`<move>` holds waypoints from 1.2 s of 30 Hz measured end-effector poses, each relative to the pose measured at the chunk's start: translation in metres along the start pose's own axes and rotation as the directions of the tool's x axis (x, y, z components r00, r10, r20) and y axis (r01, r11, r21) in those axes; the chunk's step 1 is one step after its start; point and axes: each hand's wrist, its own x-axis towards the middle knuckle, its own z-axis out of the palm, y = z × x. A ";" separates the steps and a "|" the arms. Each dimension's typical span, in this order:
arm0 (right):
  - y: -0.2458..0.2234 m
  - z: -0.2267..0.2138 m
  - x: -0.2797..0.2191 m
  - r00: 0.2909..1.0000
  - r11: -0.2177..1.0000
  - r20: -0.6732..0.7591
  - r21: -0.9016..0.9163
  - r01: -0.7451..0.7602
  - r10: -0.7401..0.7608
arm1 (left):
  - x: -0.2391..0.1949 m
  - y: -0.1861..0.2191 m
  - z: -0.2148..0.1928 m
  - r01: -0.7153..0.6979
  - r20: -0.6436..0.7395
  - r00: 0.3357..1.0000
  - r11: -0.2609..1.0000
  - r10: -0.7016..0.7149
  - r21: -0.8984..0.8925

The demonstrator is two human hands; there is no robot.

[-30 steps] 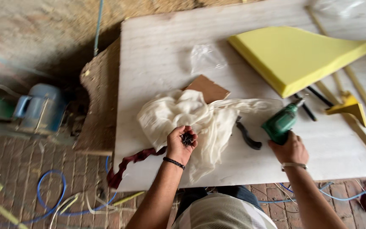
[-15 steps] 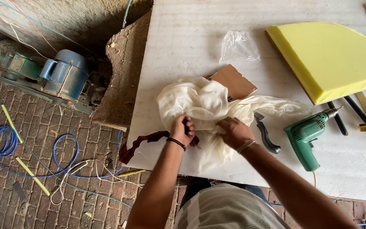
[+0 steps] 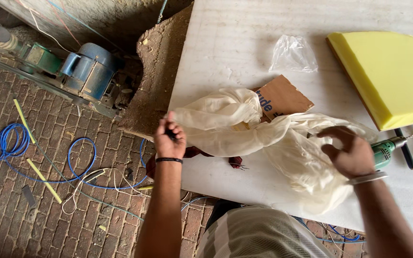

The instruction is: The person uses a pneumatic staple gun to attach fabric to a foam cushion, then unpacks metal brackets and screws from a bag. They plug in a power cord and use a corded drill to fasten the brackets to the underside of the cushion.

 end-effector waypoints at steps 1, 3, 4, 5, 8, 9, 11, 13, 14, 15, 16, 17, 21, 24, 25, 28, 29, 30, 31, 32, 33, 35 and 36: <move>-0.015 0.017 0.006 0.986 0.986 0.165 0.166 -0.032 0.004 | -0.002 -0.008 -0.001 0.033 0.026 0.999 0.997 -0.035 0.066; -0.047 0.070 0.032 0.880 0.978 0.457 0.204 0.040 -0.132 | -0.007 -0.026 -0.001 0.099 0.004 0.995 0.987 -0.100 0.131; -0.062 0.098 0.042 0.874 0.981 0.482 -0.134 0.141 -0.059 | -0.010 -0.036 -0.001 0.132 -0.008 0.991 0.978 -0.133 0.162; -0.078 0.129 0.061 0.845 0.941 0.517 -0.200 0.272 -0.135 | -0.014 -0.045 -0.001 0.141 0.003 0.989 0.967 -0.145 0.213; -0.107 0.178 0.112 0.901 0.826 0.418 -0.465 0.318 -0.112 | -0.022 -0.064 -0.001 0.329 0.003 0.940 0.909 -0.341 0.255; -0.112 0.181 0.128 0.899 0.869 0.417 -0.388 0.308 -0.133 | -0.023 -0.065 0.000 0.417 -0.004 0.903 0.874 -0.430 0.248; -0.123 0.184 0.154 0.898 0.921 0.406 -0.257 0.292 -0.172 | -0.018 -0.064 0.003 0.425 -0.012 0.900 0.873 -0.435 0.239; -0.131 0.179 0.172 0.899 0.947 0.386 -0.150 0.283 -0.207 | -0.008 -0.057 0.007 0.388 -0.013 0.918 0.890 -0.396 0.239; -0.136 0.176 0.177 0.889 0.944 0.372 -0.085 0.318 -0.266 | -0.002 -0.052 0.010 0.345 -0.012 0.936 0.907 -0.353 0.243; -0.139 0.172 0.181 0.878 0.936 0.354 -0.021 0.351 -0.321 | 0.006 -0.047 0.012 0.303 -0.009 0.950 0.920 -0.311 0.247; -0.142 0.170 0.183 0.866 0.923 0.332 0.042 0.384 -0.375 | 0.012 -0.043 0.013 0.311 -0.004 0.947 0.918 -0.320 0.246; -0.146 0.169 0.185 0.882 0.942 0.344 0.025 0.335 -0.322 | 0.019 -0.039 0.015 0.317 0.001 0.945 0.916 -0.327 0.245; -0.159 0.164 0.185 0.894 0.978 0.424 -0.074 0.197 -0.148 | 0.046 -0.031 0.017 0.261 -0.006 0.962 0.916 -0.272 0.304; -0.167 0.160 0.176 0.848 0.967 0.528 -0.188 0.174 -0.050 | 0.062 -0.028 0.019 0.290 -0.046 0.957 0.920 -0.288 0.264; -0.169 0.160 0.173 0.826 0.958 0.564 -0.227 0.172 -0.015 | 0.068 -0.026 0.021 0.269 -0.031 0.962 0.926 -0.271 0.265; -0.170 0.167 0.159 0.761 0.807 0.450 -0.134 0.574 -0.467 | 0.083 -0.017 0.029 0.223 -0.018 0.974 0.940 -0.226 0.256; -0.170 0.172 0.155 0.748 0.810 0.508 -0.155 0.566 -0.426 | 0.087 -0.013 0.031 0.216 -0.037 0.976 0.944 -0.214 0.247; -0.169 0.178 0.152 0.732 0.811 0.563 -0.175 0.559 -0.383 | 0.089 -0.011 0.034 0.209 -0.056 0.978 0.948 -0.202 0.238; -0.168 0.184 0.150 0.712 0.810 0.616 -0.196 0.552 -0.337 | 0.091 -0.010 0.036 0.213 -0.037 0.976 0.921 -0.213 0.326; -0.166 0.189 0.150 0.744 0.814 0.581 -0.225 0.536 -0.330 | 0.093 -0.009 0.038 0.213 -0.019 0.974 0.887 -0.225 0.411; -0.166 0.195 0.149 0.774 0.817 0.544 -0.252 0.519 -0.323 | 0.094 -0.009 0.039 0.208 -0.001 0.971 0.845 -0.239 0.493; -0.163 0.202 0.149 0.807 0.817 0.473 -0.265 0.512 -0.353 | 0.096 -0.009 0.039 0.220 0.016 0.964 0.825 -0.267 0.520; -0.161 0.202 0.147 0.810 0.813 0.439 -0.251 0.525 -0.388 | 0.097 -0.010 0.037 0.226 0.024 0.959 0.815 -0.282 0.533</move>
